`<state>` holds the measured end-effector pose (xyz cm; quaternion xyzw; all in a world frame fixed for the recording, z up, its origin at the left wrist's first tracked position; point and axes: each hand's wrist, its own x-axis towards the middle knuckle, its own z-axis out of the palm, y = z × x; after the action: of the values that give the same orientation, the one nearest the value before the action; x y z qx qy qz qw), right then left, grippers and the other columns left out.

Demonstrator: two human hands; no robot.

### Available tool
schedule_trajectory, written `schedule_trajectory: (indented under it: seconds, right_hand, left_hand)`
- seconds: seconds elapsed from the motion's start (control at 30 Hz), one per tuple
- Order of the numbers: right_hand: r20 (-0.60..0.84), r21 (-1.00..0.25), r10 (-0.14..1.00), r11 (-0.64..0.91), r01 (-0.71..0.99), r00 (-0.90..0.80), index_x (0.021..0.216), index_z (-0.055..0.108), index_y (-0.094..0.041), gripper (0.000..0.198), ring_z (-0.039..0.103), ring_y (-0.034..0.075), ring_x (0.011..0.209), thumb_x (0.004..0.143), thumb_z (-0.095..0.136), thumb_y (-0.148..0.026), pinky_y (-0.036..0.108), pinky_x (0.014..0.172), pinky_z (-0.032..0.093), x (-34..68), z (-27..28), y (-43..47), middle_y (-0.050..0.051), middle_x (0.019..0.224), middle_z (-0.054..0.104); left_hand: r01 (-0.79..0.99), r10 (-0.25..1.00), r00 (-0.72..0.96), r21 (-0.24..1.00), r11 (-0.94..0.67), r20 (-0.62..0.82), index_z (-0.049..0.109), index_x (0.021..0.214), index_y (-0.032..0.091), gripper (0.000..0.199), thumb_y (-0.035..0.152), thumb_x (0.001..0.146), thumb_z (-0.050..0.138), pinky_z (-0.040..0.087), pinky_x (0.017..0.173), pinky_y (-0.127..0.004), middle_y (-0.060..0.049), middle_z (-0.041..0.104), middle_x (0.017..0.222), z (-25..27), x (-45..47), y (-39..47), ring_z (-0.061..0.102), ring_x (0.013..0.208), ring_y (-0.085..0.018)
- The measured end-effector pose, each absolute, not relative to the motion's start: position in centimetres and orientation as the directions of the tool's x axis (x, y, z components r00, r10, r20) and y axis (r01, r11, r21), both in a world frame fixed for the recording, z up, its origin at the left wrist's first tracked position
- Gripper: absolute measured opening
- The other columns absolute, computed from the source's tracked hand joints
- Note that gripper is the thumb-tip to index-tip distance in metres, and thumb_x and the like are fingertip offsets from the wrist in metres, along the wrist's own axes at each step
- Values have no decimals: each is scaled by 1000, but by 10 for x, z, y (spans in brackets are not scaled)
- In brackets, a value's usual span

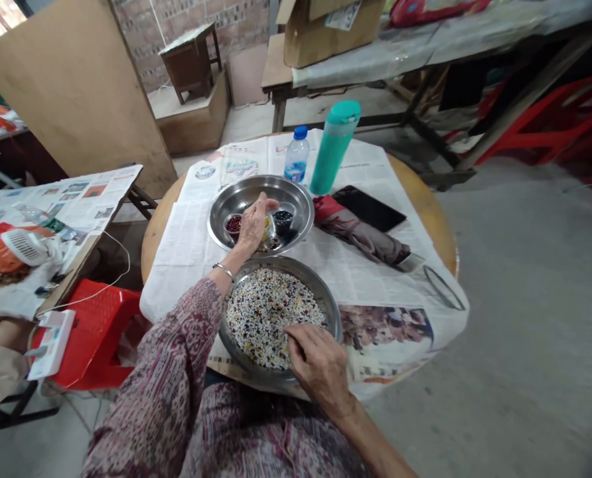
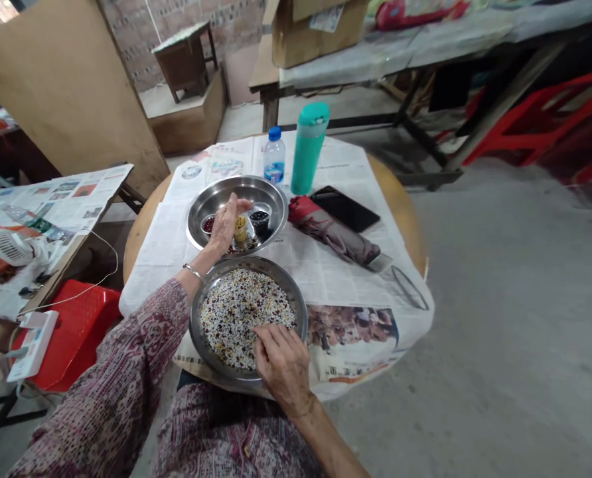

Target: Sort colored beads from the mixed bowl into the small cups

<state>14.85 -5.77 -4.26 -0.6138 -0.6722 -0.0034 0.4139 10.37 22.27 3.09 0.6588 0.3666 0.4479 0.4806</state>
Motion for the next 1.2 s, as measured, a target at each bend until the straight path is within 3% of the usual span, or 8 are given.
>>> schedule_trajectory:
  seconds: [0.2,0.37,0.53,0.67,0.8,0.93,1.1,1.2]
  right_hand:
    - [577,-510,809,250,823,112,98,65,-19,20,65,17,82,88,56,-5,30,80,46,148,-39,-56,2,88,73]
    - [579,-504,808,248,827,111,97,66,-20,18,66,17,82,89,55,-7,30,79,46,148,-40,-56,2,89,74]
    - [558,-507,822,230,831,113,96,67,-19,18,66,17,82,89,54,-8,30,79,46,149,-39,-58,3,87,74]
    - [517,-499,850,203,843,101,96,68,-19,17,66,17,82,90,55,-9,30,77,45,149,-38,-59,3,88,75]
    - [465,-460,883,181,869,63,99,69,-20,14,66,18,84,93,56,-17,30,78,45,151,-38,-60,3,92,75]
    - [354,-425,933,221,878,-64,107,69,-22,17,65,20,90,94,60,-29,33,83,47,154,-32,-58,6,96,73]
    - [179,-425,906,422,801,-383,99,68,-24,9,60,17,87,92,62,-22,29,75,46,143,-19,-48,3,90,66]
    - [131,-357,876,478,802,-464,89,67,-23,10,58,16,80,92,60,-16,27,69,42,137,-17,-40,2,85,65]
  left_hand:
    - [-128,905,408,989,-70,117,70,92,17,61,62,102,30,40,116,-49,-10,72,92,46,92,217,66,109,-25]
    - [-249,921,390,964,93,12,67,95,14,64,58,106,20,39,116,-43,-10,71,94,63,89,208,69,101,-19]
    - [-324,936,332,946,-7,121,64,88,17,42,48,105,41,56,82,-30,-5,67,82,57,69,161,65,77,-13]
    - [-65,904,375,979,-195,205,63,82,19,28,35,101,51,44,55,-23,1,56,67,36,28,98,51,57,-9]
    - [337,817,470,788,-516,334,65,88,18,19,24,100,51,50,74,-31,-3,66,82,10,-20,52,60,77,-15]
    - [509,733,534,532,-677,422,65,96,19,13,19,98,53,51,87,-39,-6,69,90,-9,-44,27,62,89,-20]
    - [511,721,480,509,-692,499,66,97,21,11,18,94,56,46,104,-46,-4,70,91,-25,-47,6,63,95,-20]
    - [499,722,434,523,-691,539,66,92,22,8,20,92,58,44,107,-46,-3,71,88,-32,-49,-2,63,91,-19]
